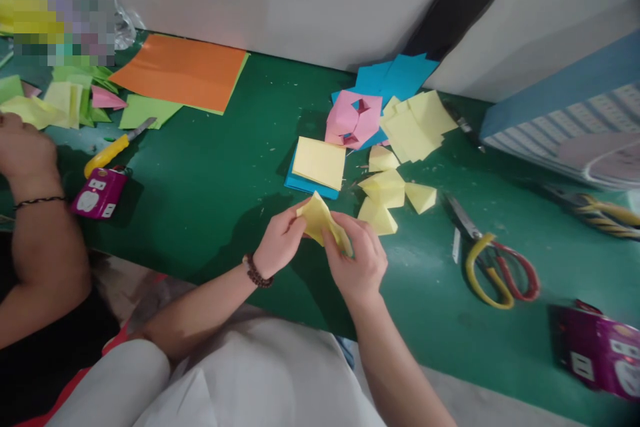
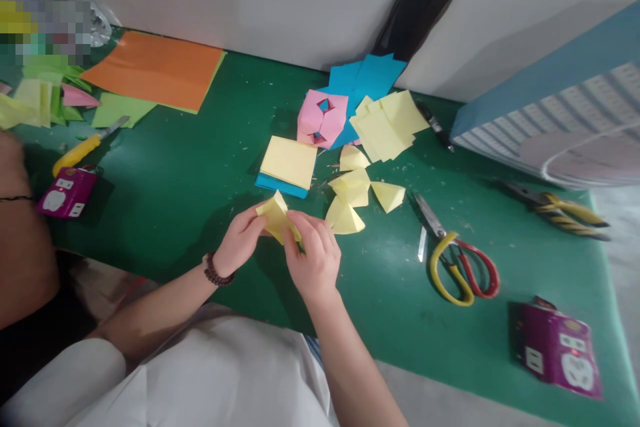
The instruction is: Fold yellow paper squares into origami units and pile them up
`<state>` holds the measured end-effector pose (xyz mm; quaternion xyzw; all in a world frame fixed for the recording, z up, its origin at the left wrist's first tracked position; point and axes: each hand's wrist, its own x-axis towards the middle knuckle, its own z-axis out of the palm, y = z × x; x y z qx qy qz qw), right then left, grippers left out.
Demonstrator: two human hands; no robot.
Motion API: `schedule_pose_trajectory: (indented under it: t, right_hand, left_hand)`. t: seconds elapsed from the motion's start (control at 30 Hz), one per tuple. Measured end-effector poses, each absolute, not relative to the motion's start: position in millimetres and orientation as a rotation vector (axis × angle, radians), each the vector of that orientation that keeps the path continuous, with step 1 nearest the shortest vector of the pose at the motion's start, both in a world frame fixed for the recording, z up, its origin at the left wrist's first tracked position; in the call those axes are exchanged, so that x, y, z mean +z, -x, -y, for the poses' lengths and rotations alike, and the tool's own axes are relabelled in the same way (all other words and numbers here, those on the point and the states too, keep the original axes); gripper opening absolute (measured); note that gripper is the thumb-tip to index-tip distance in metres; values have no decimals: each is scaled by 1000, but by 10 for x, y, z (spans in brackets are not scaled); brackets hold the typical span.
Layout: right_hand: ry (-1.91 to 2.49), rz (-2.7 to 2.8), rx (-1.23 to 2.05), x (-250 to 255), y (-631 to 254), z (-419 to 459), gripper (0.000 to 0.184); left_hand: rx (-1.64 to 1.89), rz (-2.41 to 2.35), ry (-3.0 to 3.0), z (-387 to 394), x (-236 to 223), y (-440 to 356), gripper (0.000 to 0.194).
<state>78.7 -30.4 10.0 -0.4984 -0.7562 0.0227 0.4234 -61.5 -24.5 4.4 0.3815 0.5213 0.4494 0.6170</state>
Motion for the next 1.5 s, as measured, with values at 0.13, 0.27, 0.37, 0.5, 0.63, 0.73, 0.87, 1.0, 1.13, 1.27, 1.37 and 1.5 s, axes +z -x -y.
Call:
schedule_pose_trajectory:
  t: [0.13,0.27,0.37,0.5,0.63,0.73,0.87,1.0,1.13,1.27,1.37,1.5]
  right_hand:
    - [1160,1979,144,117,-810,289,36]
    - [1054,2094,191,145,-855,287,33]
    - [1045,2150,181,161,-879,291,31]
    - [1079,2235,153,157,-889,300,29]
    - [1049,2229,174,141,-912,311,33]
    - [1084,2150,142,138,-942,322,35]
    - [1160,2099,85,132,-960,336,33]
    - [1236,2055,59,111,-937,345,27]
    - [1353,1992,83,97,-900,349,27]
    - [1370,1988,156,112,-873,350,22]
    - [1369,1935,181,120,-869,350,18]
    - [1385,1885,211,102,-879,345,18]
  left_hand:
    - [1047,-1189,-717,241,32,617,35]
    - [1053,-1067,-587,231,-19,629,44]
    - [1035,-981,-544,223,-5,644,53]
    - [995,-1043,-667,213,77,657,42]
    - [1001,-1164,-686,200,126,665,29]
    - [970,-1166,-639,193,136,672,32]
    - [957,-1103,-585,188,140,669,31]
    - [972,-1082,-563,182,136,673,32]
    - [987,-1044,-511,183,141,682,35]
    - [987,-1058,-529,193,150,676,34]
    - [1010,-1113,-560,199,147,669,30]
    - [998,-1160,-595,200,132,666,24]
